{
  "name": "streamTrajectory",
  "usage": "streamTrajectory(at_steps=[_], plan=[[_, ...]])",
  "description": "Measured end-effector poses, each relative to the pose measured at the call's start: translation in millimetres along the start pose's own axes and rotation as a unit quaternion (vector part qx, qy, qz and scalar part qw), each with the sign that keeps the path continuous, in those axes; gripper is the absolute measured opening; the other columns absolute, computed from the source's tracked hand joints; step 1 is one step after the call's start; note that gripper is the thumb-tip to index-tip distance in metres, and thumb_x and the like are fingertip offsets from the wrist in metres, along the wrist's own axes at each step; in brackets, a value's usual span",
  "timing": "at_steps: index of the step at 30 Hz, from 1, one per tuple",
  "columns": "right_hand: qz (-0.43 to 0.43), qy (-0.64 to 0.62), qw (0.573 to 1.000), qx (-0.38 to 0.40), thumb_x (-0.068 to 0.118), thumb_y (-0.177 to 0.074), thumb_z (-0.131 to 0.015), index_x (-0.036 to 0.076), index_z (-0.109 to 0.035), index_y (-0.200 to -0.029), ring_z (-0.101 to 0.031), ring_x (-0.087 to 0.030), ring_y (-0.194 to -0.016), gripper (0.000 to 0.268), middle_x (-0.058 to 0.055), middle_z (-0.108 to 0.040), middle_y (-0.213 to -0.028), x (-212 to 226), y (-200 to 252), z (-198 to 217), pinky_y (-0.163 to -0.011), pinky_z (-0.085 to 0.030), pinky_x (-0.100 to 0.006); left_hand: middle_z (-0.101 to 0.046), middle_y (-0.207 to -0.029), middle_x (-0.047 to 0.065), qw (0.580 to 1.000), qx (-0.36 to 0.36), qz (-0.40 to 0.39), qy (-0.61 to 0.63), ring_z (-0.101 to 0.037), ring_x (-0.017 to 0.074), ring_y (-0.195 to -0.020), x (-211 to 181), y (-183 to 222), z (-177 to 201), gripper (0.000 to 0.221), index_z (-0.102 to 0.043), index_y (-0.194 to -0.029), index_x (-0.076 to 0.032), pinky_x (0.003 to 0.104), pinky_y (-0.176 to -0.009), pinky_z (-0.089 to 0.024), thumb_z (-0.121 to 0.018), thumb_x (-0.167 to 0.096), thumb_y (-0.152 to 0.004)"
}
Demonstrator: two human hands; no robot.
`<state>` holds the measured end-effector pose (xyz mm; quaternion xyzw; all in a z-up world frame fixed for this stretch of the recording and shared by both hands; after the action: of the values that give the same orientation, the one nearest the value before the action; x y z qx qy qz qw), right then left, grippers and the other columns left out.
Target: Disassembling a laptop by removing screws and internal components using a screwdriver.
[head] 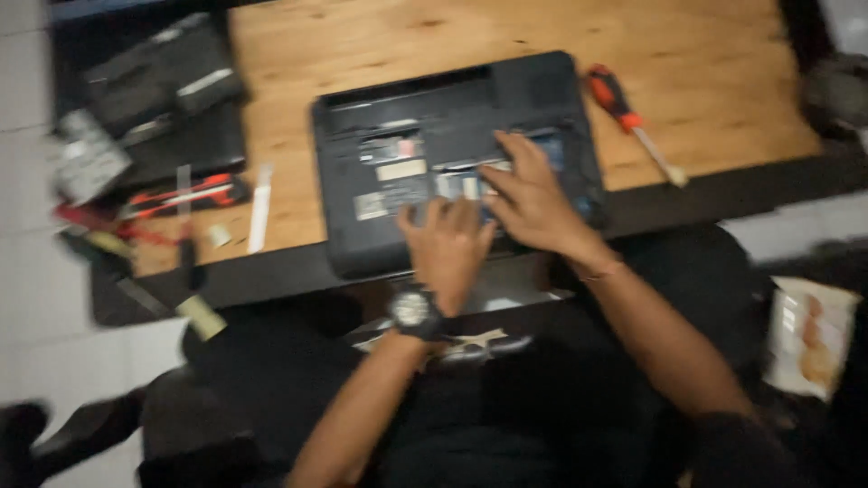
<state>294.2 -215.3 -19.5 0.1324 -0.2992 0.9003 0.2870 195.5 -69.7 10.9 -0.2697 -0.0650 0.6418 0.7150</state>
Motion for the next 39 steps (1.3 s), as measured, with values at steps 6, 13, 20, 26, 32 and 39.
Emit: streamTrajectory(at_steps=[6,13,20,26,32,39], plan=[[-0.064,-0.024,0.998,-0.015,0.024,-0.102,-0.08,0.011,-0.08,-0.138,-0.043,-0.057,-0.157,0.038,-0.03,-0.054,-0.163,1,-3,0,-0.132,-0.028,-0.067,-0.085,-0.109,0.014,0.99,-0.075,-0.119,0.001,-0.078,0.0303,-0.106,0,4,0,0.029,-0.087,-0.108,-0.004,0.064,-0.114,-0.05,-0.087,-0.032,-0.102],[-0.125,-0.048,0.988,-0.071,0.029,-0.102,-0.085,0.014,-0.089,-0.109,-0.052,-0.049,-0.149,0.017,-0.018,-0.065,-0.151,0,-14,-4,-0.127,-0.039,-0.061,-0.085,-0.108,0.021,0.987,-0.113,-0.116,0.026,-0.081,0.0359,-0.102,-14,7,3,0.02,-0.085,-0.103,0.003,0.064,-0.111,-0.057,-0.088,-0.017,-0.1],[-0.206,0.05,0.97,-0.116,0.04,-0.086,-0.099,0.018,-0.082,-0.08,-0.058,-0.04,-0.134,0.028,-0.005,-0.065,-0.126,-11,-19,-21,-0.106,-0.048,-0.055,-0.083,-0.105,0.017,0.974,-0.171,-0.13,0.075,-0.082,0.0323,-0.1,-15,14,-1,0.014,-0.085,-0.102,0.003,0.057,-0.104,-0.064,-0.085,-0.011,-0.1],[-0.139,-0.069,0.967,-0.201,0.015,-0.1,-0.092,0.006,-0.078,-0.089,-0.07,-0.045,-0.12,0.019,-0.018,-0.072,-0.117,5,5,12,-0.106,-0.053,-0.054,-0.083,-0.124,0.017,0.962,-0.242,-0.079,0.099,-0.082,0.0312,-0.11,-20,18,19,0.024,-0.082,-0.121,-0.003,0.054,-0.109,-0.062,-0.082,-0.02,-0.104],[-0.052,-0.203,0.959,-0.192,0.01,-0.108,-0.079,-0.005,-0.069,-0.116,-0.066,-0.05,-0.135,0.019,-0.024,-0.069,-0.131,75,-2,31,-0.12,-0.049,-0.059,-0.078,-0.124,0.029,0.968,-0.211,0.047,0.128,-0.079,0.042,-0.105,15,39,73,0.039,-0.074,-0.139,0.005,0.049,-0.087,-0.065,-0.077,-0.008,-0.103],[-0.085,-0.167,0.973,-0.136,0.011,-0.114,-0.069,-0.003,-0.074,-0.138,-0.075,-0.044,-0.113,0.029,-0.021,-0.076,-0.131,64,-2,22,-0.099,-0.058,-0.054,-0.066,-0.069,0.024,0.933,-0.297,0.197,0.047,-0.066,0.0527,-0.063,227,69,162,0.011,-0.082,-0.099,0.0,0.042,-0.053,-0.042,-0.075,-0.006,-0.106]])
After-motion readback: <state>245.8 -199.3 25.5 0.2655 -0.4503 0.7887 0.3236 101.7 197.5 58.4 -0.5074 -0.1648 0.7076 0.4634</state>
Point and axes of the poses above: each hand's wrist, its own y-axis away from the middle knuckle, its own z-axis out of the back of the hand, x = y × z, the point moved 6 cm from there along -y, towards the middle knuckle
